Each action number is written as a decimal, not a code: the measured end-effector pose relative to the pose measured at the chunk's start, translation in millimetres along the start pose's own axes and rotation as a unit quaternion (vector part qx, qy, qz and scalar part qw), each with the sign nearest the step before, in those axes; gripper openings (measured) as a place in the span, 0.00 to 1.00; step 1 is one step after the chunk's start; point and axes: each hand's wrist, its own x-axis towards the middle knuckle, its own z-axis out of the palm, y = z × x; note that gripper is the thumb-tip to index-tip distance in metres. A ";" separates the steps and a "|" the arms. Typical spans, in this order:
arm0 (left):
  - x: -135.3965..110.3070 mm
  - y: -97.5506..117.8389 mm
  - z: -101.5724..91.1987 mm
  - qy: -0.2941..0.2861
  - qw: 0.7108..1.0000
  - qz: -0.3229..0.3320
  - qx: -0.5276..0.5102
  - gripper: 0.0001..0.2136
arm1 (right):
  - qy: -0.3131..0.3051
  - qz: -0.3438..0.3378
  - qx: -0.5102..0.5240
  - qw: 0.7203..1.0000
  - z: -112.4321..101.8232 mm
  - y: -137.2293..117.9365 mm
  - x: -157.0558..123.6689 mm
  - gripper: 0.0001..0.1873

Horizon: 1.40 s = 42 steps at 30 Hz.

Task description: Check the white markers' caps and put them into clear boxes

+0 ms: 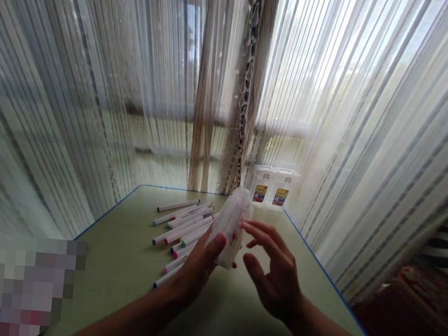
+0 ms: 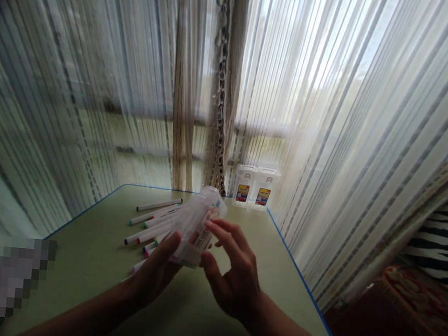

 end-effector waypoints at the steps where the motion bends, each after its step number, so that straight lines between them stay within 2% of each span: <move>1: 0.6 1.6 -0.6 -0.028 0.999 -0.014 -0.016 0.30 | 0.045 0.021 0.004 0.999 -3.8 3.5 1.8 0.22; 3: 1.3 3.5 -1.1 -0.077 0.996 -0.040 -0.034 0.29 | 0.126 0.062 0.018 0.990 -11.4 11.3 4.9 0.20; 4: 1.2 3.6 -1.3 -0.091 0.994 -0.054 -0.034 0.28 | 0.140 0.076 0.038 0.987 -14.8 15.0 5.9 0.20; 7: 0.5 1.0 -2.3 -0.114 0.988 -0.096 -0.049 0.29 | 0.078 0.090 0.107 0.987 -22.2 22.3 5.7 0.22; 9: 0.6 -1.0 -3.5 -0.095 0.986 -0.114 -0.073 0.30 | 0.046 0.092 0.123 0.987 -24.0 23.5 4.1 0.21; 10: 1.0 -1.5 -4.3 -0.080 0.987 -0.113 -0.085 0.31 | 0.051 0.093 0.126 0.986 -24.0 23.3 3.4 0.21; 15: 3.2 3.9 -4.9 -0.032 0.998 -0.016 -0.048 0.27 | 0.142 0.078 0.166 0.973 -20.7 19.8 3.8 0.19; 17: 2.0 7.6 -3.8 0.002 1.000 0.025 0.010 0.25 | 0.163 0.083 0.171 0.968 -20.4 18.7 4.7 0.21; 19: -0.2 10.1 -3.6 0.040 0.994 0.065 0.083 0.28 | 0.174 0.096 0.168 0.966 -20.8 17.7 5.3 0.22; 22: -2.5 10.9 -6.7 0.056 0.978 0.104 0.174 0.31 | 0.186 0.106 0.156 0.964 -21.7 16.4 5.6 0.22; 28: -0.4 10.3 -14.5 0.010 0.975 0.107 0.195 0.21 | 0.185 0.100 0.116 0.971 -23.3 17.7 4.8 0.20; 36: -0.6 12.9 -9.3 0.012 0.988 0.083 0.126 0.19 | 0.172 0.090 0.091 0.977 -25.1 18.7 3.6 0.19; 42: -1.9 15.0 -7.8 0.011 0.990 0.084 0.114 0.20 | 0.167 0.106 0.105 0.975 -24.6 16.5 6.1 0.16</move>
